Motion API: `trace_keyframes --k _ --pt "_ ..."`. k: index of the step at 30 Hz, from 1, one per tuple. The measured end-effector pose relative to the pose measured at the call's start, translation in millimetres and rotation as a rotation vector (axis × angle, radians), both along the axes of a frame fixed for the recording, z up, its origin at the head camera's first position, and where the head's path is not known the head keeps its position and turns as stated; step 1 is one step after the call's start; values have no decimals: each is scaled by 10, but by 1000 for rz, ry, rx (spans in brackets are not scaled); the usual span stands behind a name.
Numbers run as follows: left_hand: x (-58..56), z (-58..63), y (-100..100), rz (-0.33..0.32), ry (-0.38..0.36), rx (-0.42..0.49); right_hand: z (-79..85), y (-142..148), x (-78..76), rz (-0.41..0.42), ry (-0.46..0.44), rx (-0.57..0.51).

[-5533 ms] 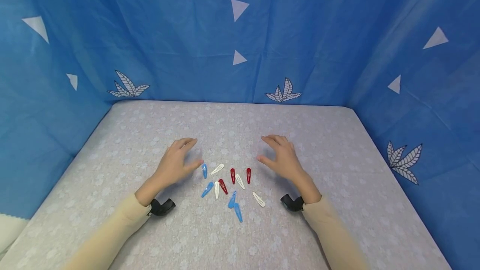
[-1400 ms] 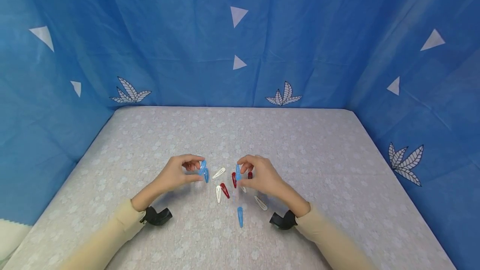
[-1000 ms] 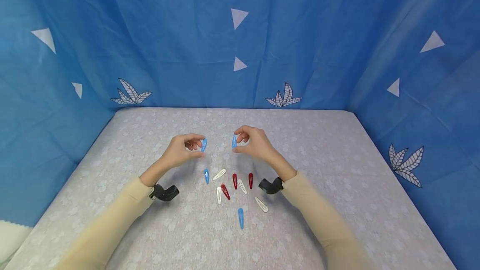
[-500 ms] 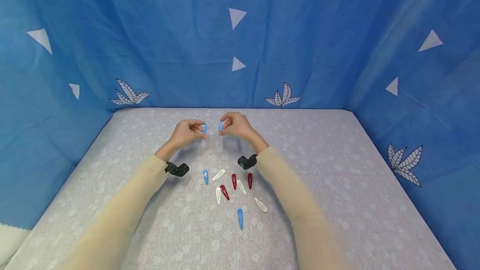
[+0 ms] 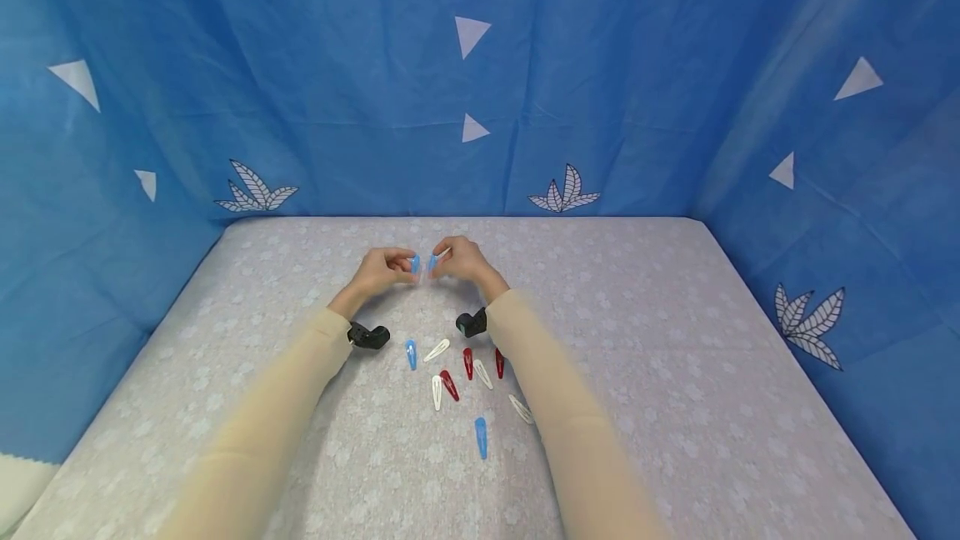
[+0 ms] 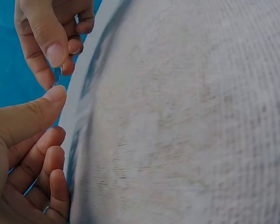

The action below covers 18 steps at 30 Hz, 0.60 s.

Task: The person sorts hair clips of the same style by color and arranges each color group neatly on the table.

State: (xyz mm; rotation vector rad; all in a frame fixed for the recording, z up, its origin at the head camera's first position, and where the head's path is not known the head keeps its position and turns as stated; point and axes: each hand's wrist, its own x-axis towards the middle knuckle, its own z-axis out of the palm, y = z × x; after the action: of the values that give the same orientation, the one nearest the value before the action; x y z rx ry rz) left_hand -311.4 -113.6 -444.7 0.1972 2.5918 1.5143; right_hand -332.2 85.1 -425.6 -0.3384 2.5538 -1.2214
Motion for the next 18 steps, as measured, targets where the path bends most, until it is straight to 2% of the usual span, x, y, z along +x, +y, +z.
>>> trace_keyframes --k 4,8,18 --pt "-17 -73 6 -2 -10 -23 -69 -29 0 -5 -8 24" --pt "-28 -122 16 -6 10 -43 -106 -34 8 -20 2 39" --pt "-20 -177 32 -10 61 -68 -145 -76 28 2 32 68"
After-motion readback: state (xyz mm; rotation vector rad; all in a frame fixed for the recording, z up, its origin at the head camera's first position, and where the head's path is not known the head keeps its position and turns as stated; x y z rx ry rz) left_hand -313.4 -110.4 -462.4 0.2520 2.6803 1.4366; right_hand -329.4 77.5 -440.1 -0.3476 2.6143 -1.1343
